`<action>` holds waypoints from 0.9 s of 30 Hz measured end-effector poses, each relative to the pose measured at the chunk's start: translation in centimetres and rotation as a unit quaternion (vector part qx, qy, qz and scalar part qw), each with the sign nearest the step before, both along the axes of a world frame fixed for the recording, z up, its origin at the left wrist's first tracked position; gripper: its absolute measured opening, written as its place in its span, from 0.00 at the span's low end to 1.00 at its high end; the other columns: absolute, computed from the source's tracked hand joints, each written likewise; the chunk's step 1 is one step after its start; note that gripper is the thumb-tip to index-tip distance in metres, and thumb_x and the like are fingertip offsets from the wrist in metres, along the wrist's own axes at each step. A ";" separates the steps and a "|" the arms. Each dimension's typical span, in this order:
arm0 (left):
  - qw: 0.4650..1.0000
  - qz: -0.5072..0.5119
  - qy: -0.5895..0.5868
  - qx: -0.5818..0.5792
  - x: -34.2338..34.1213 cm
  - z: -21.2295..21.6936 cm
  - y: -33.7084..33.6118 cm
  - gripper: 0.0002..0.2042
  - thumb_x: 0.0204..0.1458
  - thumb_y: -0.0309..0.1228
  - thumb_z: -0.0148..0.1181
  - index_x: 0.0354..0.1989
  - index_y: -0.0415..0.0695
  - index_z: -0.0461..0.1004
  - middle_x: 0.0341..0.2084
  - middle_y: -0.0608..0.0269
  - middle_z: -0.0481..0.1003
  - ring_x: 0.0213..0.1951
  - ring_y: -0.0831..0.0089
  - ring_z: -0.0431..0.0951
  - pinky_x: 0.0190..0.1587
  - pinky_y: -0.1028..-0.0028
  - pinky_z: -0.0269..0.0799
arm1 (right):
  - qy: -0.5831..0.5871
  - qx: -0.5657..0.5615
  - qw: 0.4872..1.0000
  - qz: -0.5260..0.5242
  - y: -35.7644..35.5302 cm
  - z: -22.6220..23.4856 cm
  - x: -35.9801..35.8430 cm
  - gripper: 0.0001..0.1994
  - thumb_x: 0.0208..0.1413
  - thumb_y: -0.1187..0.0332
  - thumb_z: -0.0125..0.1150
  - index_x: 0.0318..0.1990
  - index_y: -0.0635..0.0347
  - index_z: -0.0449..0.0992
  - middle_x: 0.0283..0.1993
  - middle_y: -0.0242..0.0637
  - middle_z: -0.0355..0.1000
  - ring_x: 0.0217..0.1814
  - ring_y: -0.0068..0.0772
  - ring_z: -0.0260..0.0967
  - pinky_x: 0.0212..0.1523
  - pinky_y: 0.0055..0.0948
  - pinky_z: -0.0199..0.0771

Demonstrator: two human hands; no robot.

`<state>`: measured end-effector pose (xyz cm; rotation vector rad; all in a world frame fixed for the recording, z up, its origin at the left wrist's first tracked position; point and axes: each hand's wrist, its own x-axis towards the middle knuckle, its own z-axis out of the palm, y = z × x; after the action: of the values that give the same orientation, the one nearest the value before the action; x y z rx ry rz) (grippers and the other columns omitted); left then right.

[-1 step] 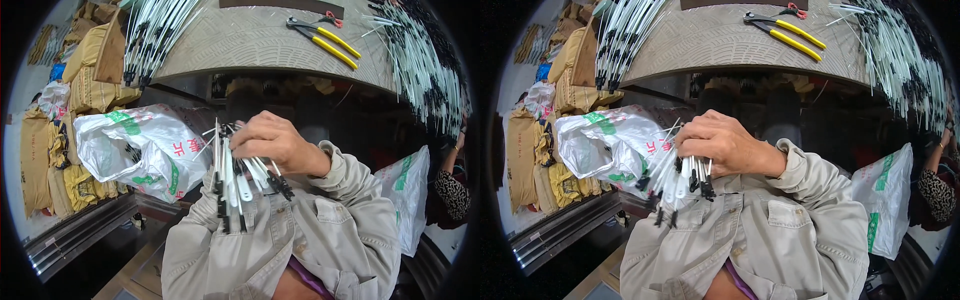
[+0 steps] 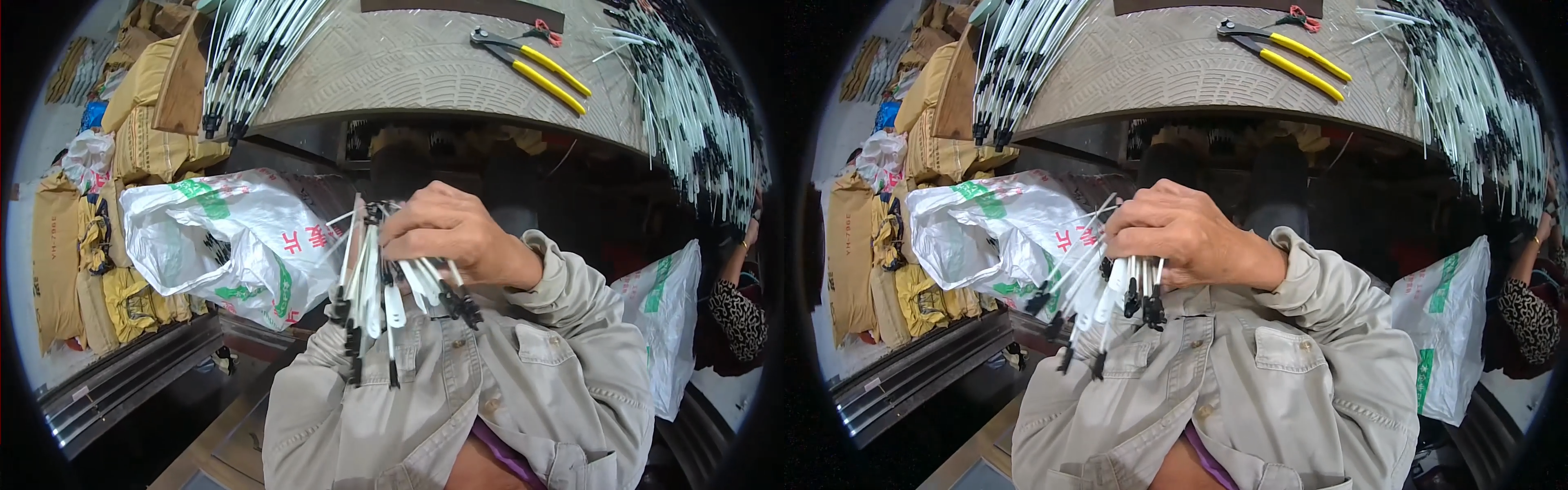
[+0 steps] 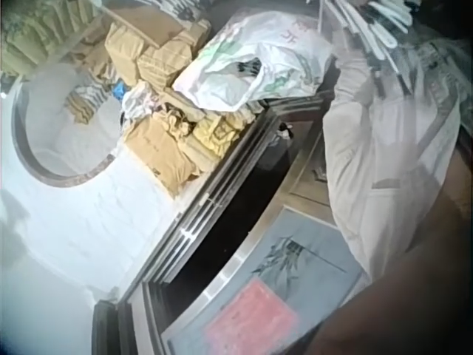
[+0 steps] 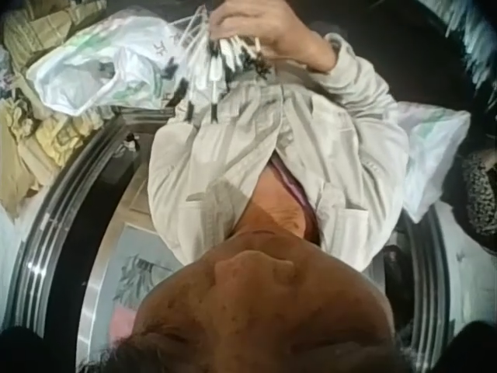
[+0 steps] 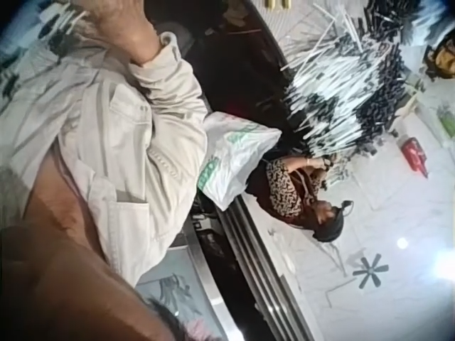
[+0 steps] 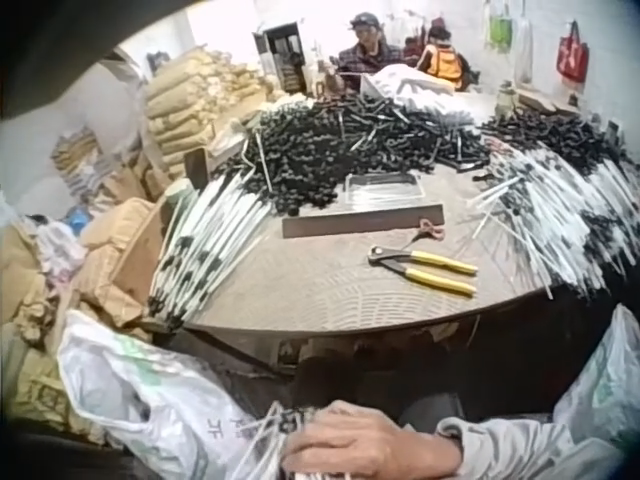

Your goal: Sorting and assembling bundles of plastic cable ties using a hand-operated tool.

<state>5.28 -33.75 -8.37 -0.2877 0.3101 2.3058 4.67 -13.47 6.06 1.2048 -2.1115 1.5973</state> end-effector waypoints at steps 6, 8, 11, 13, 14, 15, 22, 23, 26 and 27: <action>0.936 0.118 0.226 -0.243 0.4 5.9 -0.1 0.43 0.43 0.45 0.64 0.61 0.37 0.46 0.47 0.47 0.68 0.47 0.64 0.72 0.51 0.67 0.69 | -0.109 0.019 0.993 -0.047 0.4 -2.3 -0.8 0.14 0.47 0.64 0.64 0.38 0.62 0.74 0.32 0.38 0.72 0.29 0.30 0.67 0.26 0.26 0.63; 0.886 0.084 0.333 -0.312 0.0 6.1 -0.3 0.29 0.42 0.33 0.66 0.53 0.35 0.63 0.45 0.54 0.71 0.47 0.69 0.72 0.51 0.71 0.67 | -0.351 -0.049 0.935 0.031 -0.2 -2.7 -1.4 0.12 0.48 0.66 0.61 0.37 0.64 0.74 0.25 0.39 0.70 0.27 0.23 0.67 0.32 0.24 0.66; 0.882 0.093 0.327 -0.325 -0.7 6.3 0.5 0.25 0.49 0.33 0.61 0.53 0.35 0.63 0.43 0.60 0.71 0.45 0.76 0.71 0.48 0.77 0.65 | -0.389 -0.117 0.913 0.035 0.0 -5.0 -1.9 0.13 0.51 0.68 0.57 0.41 0.66 0.72 0.32 0.32 0.71 0.33 0.19 0.65 0.33 0.22 0.65; 0.866 0.139 0.353 -0.326 -0.5 6.3 1.4 0.22 0.50 0.34 0.59 0.50 0.36 0.62 0.40 0.62 0.71 0.43 0.78 0.70 0.47 0.77 0.65 | -0.411 -0.109 0.904 0.046 0.3 -5.3 -2.1 0.13 0.50 0.66 0.56 0.39 0.67 0.72 0.33 0.29 0.69 0.35 0.20 0.65 0.37 0.21 0.65; 0.855 0.154 0.370 -0.329 -0.4 6.2 1.6 0.19 0.51 0.33 0.58 0.48 0.37 0.61 0.38 0.63 0.70 0.42 0.78 0.70 0.46 0.77 0.65 | -0.446 -0.118 0.886 0.043 0.2 -5.2 -1.9 0.13 0.50 0.64 0.57 0.38 0.67 0.72 0.34 0.30 0.68 0.35 0.20 0.64 0.37 0.22 0.64; 0.843 0.169 0.386 -0.334 -0.2 6.1 2.0 0.17 0.52 0.32 0.56 0.46 0.38 0.60 0.37 0.64 0.70 0.41 0.78 0.70 0.46 0.77 0.65 | -0.481 -0.127 0.867 0.041 0.3 -5.2 -1.8 0.14 0.49 0.63 0.57 0.36 0.67 0.71 0.34 0.31 0.68 0.35 0.20 0.63 0.37 0.22 0.63; 0.759 0.174 0.448 -0.439 0.7 5.9 3.4 0.22 0.40 0.42 0.69 0.36 0.38 0.69 0.26 0.68 0.70 0.31 0.79 0.68 0.34 0.77 0.66 | -0.366 -0.086 0.925 0.061 0.6 -4.8 -2.2 0.08 0.42 0.71 0.54 0.31 0.64 0.68 0.30 0.31 0.63 0.32 0.21 0.60 0.35 0.22 0.61; 0.759 0.177 0.444 -0.443 0.7 5.7 3.0 0.22 0.40 0.42 0.69 0.36 0.38 0.69 0.26 0.68 0.70 0.31 0.79 0.68 0.34 0.77 0.66 | -0.368 -0.085 0.923 0.067 0.3 -4.7 -1.9 0.08 0.42 0.71 0.54 0.31 0.64 0.68 0.30 0.31 0.63 0.32 0.21 0.60 0.35 0.22 0.61; 0.858 0.121 0.382 -0.322 0.5 6.2 1.8 0.18 0.48 0.38 0.62 0.39 0.37 0.67 0.26 0.67 0.70 0.32 0.80 0.68 0.36 0.78 0.66 | -0.412 -0.094 0.906 0.033 -0.2 -4.0 -1.5 0.13 0.46 0.63 0.59 0.27 0.65 0.68 0.29 0.36 0.64 0.32 0.26 0.59 0.34 0.24 0.59; 0.858 0.123 0.380 -0.322 0.6 6.7 1.9 0.18 0.48 0.38 0.62 0.39 0.37 0.67 0.26 0.67 0.70 0.32 0.80 0.68 0.36 0.78 0.66 | -0.413 -0.092 0.905 0.035 -0.1 -4.0 -1.5 0.13 0.46 0.63 0.59 0.27 0.65 0.68 0.29 0.36 0.64 0.32 0.26 0.59 0.34 0.24 0.59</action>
<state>5.92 -31.84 -1.70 0.3118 1.5323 2.3973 3.17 -13.60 2.06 0.5724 -2.2545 2.6020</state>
